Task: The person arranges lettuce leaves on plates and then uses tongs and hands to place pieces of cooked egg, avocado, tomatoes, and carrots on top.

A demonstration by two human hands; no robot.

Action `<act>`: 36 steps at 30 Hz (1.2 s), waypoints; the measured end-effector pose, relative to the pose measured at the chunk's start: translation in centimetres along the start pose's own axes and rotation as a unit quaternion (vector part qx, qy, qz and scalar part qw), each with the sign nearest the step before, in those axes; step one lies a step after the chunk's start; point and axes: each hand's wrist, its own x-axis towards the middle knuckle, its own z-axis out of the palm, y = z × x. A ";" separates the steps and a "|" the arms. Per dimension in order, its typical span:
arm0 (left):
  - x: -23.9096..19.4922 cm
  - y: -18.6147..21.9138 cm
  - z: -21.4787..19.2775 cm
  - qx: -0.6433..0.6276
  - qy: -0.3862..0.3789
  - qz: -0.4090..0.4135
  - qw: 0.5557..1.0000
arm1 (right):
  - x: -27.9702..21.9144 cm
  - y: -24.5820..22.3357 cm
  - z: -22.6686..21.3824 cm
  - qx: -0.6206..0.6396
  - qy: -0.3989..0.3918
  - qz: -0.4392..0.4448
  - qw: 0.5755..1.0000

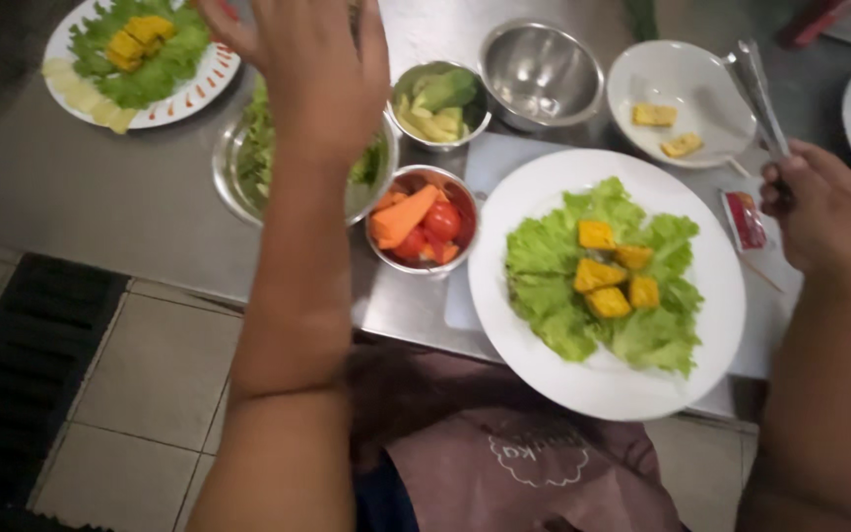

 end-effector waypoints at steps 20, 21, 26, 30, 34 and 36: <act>-1.8 1.7 -2.3 -0.102 -0.048 -0.065 0.991 | -5.4 -11.6 14.1 -0.455 -0.158 -0.179 0.858; -1.8 1.8 -2.3 -0.095 -0.047 -0.067 0.992 | -6.2 -13.6 16.2 -0.502 -0.172 -0.134 0.837; -1.8 1.7 -2.2 -0.086 -0.055 -0.073 0.992 | -6.6 -17.6 22.6 -0.540 -0.203 -0.180 0.796; -1.8 1.8 -2.1 -0.082 -0.069 -0.083 0.991 | -6.1 -17.8 24.5 -0.595 -0.206 -0.189 0.754; -1.8 1.7 -2.2 -0.085 -0.062 -0.081 0.991 | -6.1 -18.3 25.1 -0.639 -0.194 -0.209 0.714; -1.9 1.7 -2.2 -0.084 -0.065 -0.081 0.991 | -6.1 -18.6 25.4 -0.651 -0.190 -0.210 0.704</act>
